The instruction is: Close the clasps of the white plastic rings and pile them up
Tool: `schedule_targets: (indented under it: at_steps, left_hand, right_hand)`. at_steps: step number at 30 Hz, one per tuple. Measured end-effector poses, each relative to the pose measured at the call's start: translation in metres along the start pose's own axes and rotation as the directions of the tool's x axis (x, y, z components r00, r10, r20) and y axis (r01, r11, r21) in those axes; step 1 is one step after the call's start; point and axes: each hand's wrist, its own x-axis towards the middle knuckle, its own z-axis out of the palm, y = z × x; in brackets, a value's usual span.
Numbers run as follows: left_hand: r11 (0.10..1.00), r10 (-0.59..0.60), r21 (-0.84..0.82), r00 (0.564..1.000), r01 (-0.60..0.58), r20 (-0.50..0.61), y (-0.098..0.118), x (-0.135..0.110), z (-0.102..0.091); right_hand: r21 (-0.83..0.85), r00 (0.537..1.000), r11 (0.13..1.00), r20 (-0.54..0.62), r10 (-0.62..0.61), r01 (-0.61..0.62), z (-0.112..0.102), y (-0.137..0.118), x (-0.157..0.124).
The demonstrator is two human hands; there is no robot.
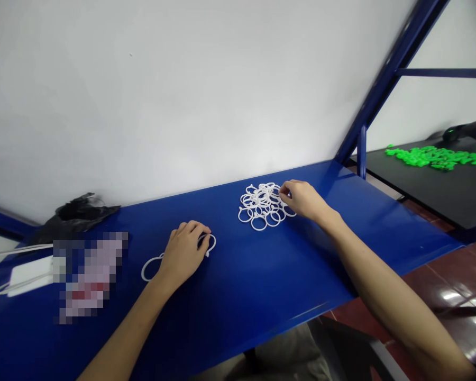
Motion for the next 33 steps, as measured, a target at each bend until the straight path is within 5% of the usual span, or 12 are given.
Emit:
schedule_targets:
  at_steps: [8, 13, 19, 33]
  left_hand:
    - [1.0, -0.014, -0.009, 1.0, 0.014, -0.026, 0.006, 0.001, -0.003]
    - [1.0, -0.029, -0.013, 0.998, 0.028, -0.053, 0.01, 0.0, -0.003]
    - [0.999, -0.035, -0.01, 0.999, 0.035, -0.015, 0.012, -0.001, -0.003]
    - [1.0, -0.012, -0.009, 1.0, 0.012, -0.016, 0.01, -0.001, -0.001]
  right_hand:
    - [0.02, 0.993, 0.998, -0.104, -0.064, 0.066, -0.001, -0.025, -0.007]
    - [-0.2, 0.998, 0.979, 0.034, 0.057, -0.049, -0.011, -0.021, -0.011]
    - [-0.35, 0.92, 0.912, 0.239, 0.309, -0.215, -0.023, 0.002, -0.01]
    - [-0.322, 0.886, 0.928, 0.354, 0.3, -0.186, -0.014, 0.006, -0.006]
